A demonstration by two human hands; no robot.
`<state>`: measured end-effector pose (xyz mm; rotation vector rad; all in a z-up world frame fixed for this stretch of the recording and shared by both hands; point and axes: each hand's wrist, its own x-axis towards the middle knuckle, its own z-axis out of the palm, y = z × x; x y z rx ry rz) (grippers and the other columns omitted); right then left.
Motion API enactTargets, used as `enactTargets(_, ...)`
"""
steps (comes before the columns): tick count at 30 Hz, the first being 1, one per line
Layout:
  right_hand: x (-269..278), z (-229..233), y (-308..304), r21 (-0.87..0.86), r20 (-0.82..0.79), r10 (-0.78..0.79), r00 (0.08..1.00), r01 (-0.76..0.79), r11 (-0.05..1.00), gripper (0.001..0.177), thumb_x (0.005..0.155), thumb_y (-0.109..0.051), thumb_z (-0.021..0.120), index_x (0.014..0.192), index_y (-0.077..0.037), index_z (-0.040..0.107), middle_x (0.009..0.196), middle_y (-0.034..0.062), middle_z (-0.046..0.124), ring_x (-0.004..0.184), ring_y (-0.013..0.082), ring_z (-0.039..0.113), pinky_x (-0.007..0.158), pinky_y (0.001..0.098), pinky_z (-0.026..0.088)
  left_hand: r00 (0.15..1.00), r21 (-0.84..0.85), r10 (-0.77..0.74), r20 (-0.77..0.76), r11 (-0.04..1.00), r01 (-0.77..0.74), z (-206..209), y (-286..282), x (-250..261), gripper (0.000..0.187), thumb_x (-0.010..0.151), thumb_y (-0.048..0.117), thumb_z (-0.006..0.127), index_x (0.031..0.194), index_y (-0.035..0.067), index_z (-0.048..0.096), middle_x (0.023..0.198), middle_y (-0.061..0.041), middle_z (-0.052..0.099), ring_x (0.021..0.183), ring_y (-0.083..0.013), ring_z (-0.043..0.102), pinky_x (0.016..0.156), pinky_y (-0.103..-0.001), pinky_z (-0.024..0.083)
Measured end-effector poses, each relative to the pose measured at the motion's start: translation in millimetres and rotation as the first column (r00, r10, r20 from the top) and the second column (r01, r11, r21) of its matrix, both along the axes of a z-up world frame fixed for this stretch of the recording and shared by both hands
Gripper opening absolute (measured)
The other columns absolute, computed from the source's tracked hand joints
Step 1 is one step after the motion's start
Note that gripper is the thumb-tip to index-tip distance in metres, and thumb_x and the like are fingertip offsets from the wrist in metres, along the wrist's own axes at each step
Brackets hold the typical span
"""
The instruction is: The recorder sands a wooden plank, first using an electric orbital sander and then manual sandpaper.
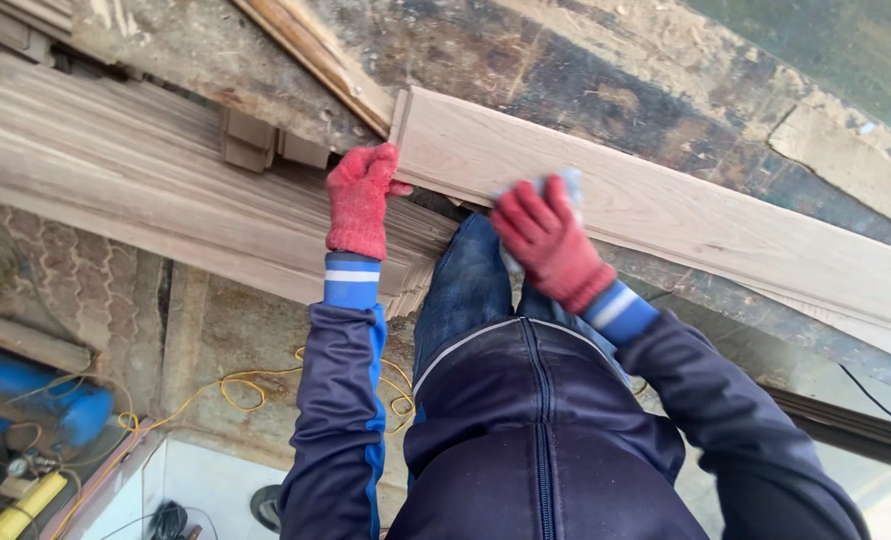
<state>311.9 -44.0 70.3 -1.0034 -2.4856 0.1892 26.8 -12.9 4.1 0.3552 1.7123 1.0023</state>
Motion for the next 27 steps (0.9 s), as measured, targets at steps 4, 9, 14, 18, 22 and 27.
enactTargets(4,-87.0,-9.4,35.0,0.118,-0.076,0.084,0.994,-0.075,0.990,0.024,0.099,-0.009,0.060,0.120,-0.006,0.070,0.123,0.0189,0.068,0.121,0.0407,0.061,0.107,0.0640,0.045,0.997,0.035,-0.037,-0.066,0.999,0.039,-5.9,-2.1,-4.0,0.015,0.086,0.020,0.083,0.093,0.008,0.077,0.086,-0.013,0.070,0.062,-0.0290,0.076,0.057,-0.036,0.068)
enactTargets(9,-52.5,-10.8,23.4,0.067,-0.062,0.047,0.997,-0.043,0.997,0.025,0.102,-0.005,0.053,0.123,-0.001,0.067,0.129,0.0206,0.065,0.128,0.0414,0.056,0.111,0.0693,0.039,0.992,0.053,-0.040,-0.122,0.998,0.047,3.3,1.3,-1.6,0.014,0.085,0.015,0.083,0.096,0.007,0.079,0.093,-0.016,0.073,0.061,-0.0310,0.076,0.058,-0.036,0.069)
enactTargets(14,104.6,-16.7,-33.5,-0.050,0.042,-0.023,0.999,0.025,0.998,0.036,0.102,-0.007,0.046,0.131,-0.007,0.067,0.133,0.0193,0.067,0.128,0.0427,0.059,0.111,0.0679,0.041,0.979,-0.028,-0.097,-0.178,0.995,0.094,0.4,7.1,-18.0,0.015,0.093,0.019,0.079,0.101,0.007,0.076,0.095,-0.017,0.070,0.065,-0.0318,0.077,0.061,-0.034,0.072)
enactTargets(18,180.6,-9.2,-71.1,-0.033,0.142,-0.156,0.978,0.162,0.986,0.043,0.090,0.001,0.050,0.127,-0.009,0.070,0.129,0.0154,0.068,0.123,0.0390,0.062,0.111,0.0640,0.045,0.787,-0.151,-0.261,-0.559,0.965,0.213,23.3,19.1,-9.9,0.019,0.086,0.037,0.092,0.098,0.035,0.078,0.090,0.002,0.076,0.061,-0.0138,0.076,0.052,-0.024,0.065)
enactTargets(22,182.6,-11.5,-85.0,-0.173,0.093,-0.243,0.966,0.256,0.951,0.048,0.082,0.001,0.061,0.129,-0.007,0.067,0.134,0.0148,0.062,0.126,0.0377,0.057,0.115,0.0615,0.042,0.048,-0.044,-0.097,-0.994,0.767,0.640,74.2,35.3,95.7,0.059,0.084,0.034,0.081,0.137,0.018,0.062,0.145,-0.011,0.051,0.135,-0.0343,0.050,0.116,-0.051,0.042)
enactTargets(27,124.9,-9.8,-54.4,-0.305,0.010,-0.206,0.979,0.199,0.931,0.055,0.075,-0.013,0.071,0.128,-0.003,0.063,0.138,0.0174,0.057,0.132,0.0380,0.053,0.120,0.0605,0.037,-0.288,-0.440,-0.349,-0.892,0.523,0.730,49.7,43.7,168.7,0.071,0.108,0.061,0.048,0.156,0.008,0.054,0.164,-0.022,0.033,0.152,-0.0462,0.016,0.117,-0.074,0.000)
